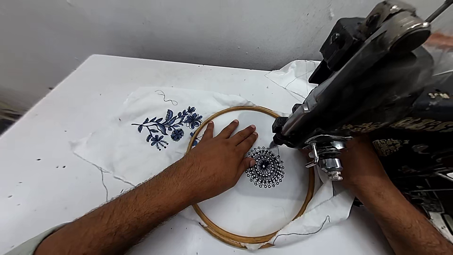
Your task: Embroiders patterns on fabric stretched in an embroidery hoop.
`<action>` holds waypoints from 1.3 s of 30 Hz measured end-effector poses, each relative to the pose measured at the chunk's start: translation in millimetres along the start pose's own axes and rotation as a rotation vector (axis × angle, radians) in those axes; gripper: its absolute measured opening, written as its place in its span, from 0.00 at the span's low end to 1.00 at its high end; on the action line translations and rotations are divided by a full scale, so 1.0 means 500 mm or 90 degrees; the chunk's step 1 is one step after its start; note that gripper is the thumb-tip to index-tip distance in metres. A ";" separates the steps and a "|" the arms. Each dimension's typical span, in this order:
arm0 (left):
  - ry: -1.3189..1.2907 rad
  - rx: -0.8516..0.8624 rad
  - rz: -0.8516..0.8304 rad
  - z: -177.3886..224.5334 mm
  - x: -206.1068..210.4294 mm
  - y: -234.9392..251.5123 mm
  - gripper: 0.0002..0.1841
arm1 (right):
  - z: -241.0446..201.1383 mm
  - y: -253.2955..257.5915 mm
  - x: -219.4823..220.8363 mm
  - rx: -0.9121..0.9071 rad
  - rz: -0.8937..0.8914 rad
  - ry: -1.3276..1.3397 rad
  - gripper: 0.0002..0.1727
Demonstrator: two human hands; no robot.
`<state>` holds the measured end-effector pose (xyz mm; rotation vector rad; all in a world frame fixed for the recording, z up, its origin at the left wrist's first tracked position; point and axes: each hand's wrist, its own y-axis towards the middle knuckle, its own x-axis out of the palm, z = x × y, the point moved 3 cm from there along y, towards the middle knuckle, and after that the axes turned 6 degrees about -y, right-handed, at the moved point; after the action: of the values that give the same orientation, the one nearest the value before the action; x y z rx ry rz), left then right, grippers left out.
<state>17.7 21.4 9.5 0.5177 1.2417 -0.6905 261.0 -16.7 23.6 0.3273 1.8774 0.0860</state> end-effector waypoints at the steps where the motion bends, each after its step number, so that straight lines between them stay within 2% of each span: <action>1: 0.001 0.002 0.008 -0.001 0.002 0.001 0.33 | -0.001 0.001 0.000 -0.002 -0.001 -0.003 0.11; 6: 0.003 0.006 0.006 0.002 0.006 0.004 0.33 | 0.001 0.004 -0.005 0.007 -0.025 -0.034 0.12; 11: 0.008 0.000 -0.014 0.000 -0.002 0.001 0.33 | 0.007 0.004 0.003 -0.019 0.006 0.008 0.10; 16: 0.004 0.001 0.001 -0.004 -0.002 0.005 0.32 | 0.003 0.003 0.002 -0.024 -0.002 -0.028 0.11; 20: -0.015 0.025 0.064 -0.002 0.003 0.015 0.33 | 0.005 0.011 0.001 -0.025 -0.036 -0.048 0.14; 25: -0.012 0.024 0.029 0.004 0.012 0.012 0.34 | 0.002 0.015 -0.009 -0.009 -0.100 -0.067 0.17; 32: -0.012 0.006 0.008 0.002 0.004 0.010 0.33 | 0.006 0.003 0.003 -0.035 0.002 0.010 0.09; 39: -0.006 0.014 0.012 0.001 0.003 0.003 0.33 | 0.006 0.003 0.007 -0.028 -0.006 0.020 0.10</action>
<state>19.7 21.9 8.1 0.5423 1.2209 -0.6906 262.8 -14.4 19.7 0.2890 1.9051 0.1260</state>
